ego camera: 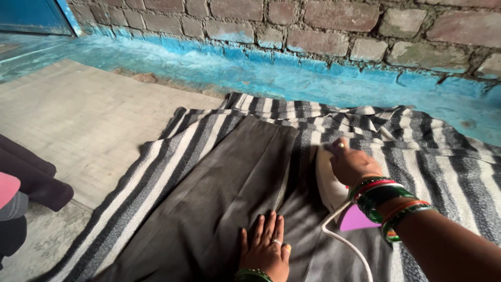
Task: The person irons a pair of dark trousers on a striped mat laid on the floor. They repeatedly adjust the garment, smooth the fabric, and use a handheld electric iron to press different sections of the trousers.
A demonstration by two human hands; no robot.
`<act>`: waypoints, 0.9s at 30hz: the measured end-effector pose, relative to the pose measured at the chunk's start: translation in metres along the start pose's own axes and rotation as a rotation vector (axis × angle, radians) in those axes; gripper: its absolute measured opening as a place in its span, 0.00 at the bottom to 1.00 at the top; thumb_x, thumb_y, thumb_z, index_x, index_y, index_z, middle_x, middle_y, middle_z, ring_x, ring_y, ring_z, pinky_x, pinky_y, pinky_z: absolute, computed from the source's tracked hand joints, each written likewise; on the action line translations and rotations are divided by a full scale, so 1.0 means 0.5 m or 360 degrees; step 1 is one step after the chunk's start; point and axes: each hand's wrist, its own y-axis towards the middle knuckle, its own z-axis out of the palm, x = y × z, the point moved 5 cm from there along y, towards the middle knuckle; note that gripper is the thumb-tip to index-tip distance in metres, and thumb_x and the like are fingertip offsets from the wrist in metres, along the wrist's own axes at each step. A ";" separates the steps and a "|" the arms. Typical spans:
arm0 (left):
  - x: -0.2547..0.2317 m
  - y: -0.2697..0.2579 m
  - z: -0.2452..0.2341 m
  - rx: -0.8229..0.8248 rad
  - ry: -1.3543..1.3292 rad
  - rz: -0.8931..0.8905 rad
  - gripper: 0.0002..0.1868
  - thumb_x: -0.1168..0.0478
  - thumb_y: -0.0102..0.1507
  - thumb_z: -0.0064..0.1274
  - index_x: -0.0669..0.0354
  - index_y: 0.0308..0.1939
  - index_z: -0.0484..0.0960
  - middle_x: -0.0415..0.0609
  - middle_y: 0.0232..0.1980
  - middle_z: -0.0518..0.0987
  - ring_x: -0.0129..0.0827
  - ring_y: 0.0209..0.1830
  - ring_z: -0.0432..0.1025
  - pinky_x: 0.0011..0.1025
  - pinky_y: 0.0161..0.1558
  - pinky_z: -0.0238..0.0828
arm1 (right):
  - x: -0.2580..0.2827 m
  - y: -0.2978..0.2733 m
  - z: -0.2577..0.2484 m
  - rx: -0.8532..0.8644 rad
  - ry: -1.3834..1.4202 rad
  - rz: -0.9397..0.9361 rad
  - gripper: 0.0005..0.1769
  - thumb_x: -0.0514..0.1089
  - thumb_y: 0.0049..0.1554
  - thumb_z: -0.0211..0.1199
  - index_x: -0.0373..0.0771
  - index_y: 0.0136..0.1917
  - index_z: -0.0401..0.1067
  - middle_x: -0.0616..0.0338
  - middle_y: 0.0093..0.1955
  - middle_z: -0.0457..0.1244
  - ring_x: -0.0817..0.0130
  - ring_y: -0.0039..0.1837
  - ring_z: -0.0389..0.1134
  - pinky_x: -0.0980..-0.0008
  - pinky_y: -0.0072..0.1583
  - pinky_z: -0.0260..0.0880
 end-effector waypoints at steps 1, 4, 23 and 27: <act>0.001 -0.008 0.006 0.0514 -0.0184 -0.0161 0.36 0.46 0.72 0.29 0.40 0.82 0.35 0.32 0.86 0.30 0.31 0.86 0.24 0.56 0.79 0.17 | -0.002 -0.019 0.004 -0.0028 -0.0046 -0.0144 0.27 0.56 0.64 0.48 0.63 0.77 0.56 0.52 0.45 0.71 0.54 0.45 0.76 0.55 0.48 0.77; -0.019 -0.020 -0.051 0.0506 -0.0192 -0.0184 0.35 0.49 0.72 0.28 0.42 0.82 0.37 0.31 0.87 0.31 0.31 0.86 0.26 0.52 0.80 0.20 | -0.027 -0.113 0.038 0.0060 0.0148 -0.0141 0.35 0.55 0.65 0.52 0.44 0.79 0.47 0.48 0.35 0.71 0.56 0.36 0.74 0.55 0.38 0.75; -0.015 -0.024 -0.057 0.0545 -0.0243 -0.0156 0.39 0.47 0.72 0.33 0.41 0.82 0.32 0.31 0.86 0.28 0.30 0.86 0.23 0.51 0.80 0.18 | 0.005 -0.018 0.029 0.0000 -0.0090 -0.0273 0.30 0.55 0.66 0.43 0.42 0.77 0.48 0.57 0.30 0.68 0.66 0.29 0.70 0.65 0.30 0.70; -0.008 -0.032 -0.039 0.0410 -0.0255 -0.0172 0.39 0.49 0.70 0.36 0.41 0.82 0.38 0.31 0.86 0.33 0.29 0.85 0.26 0.49 0.80 0.19 | -0.013 -0.216 0.073 -0.0136 -0.0839 -0.0741 0.35 0.53 0.67 0.45 0.29 0.78 0.45 0.65 0.27 0.65 0.72 0.27 0.68 0.66 0.28 0.67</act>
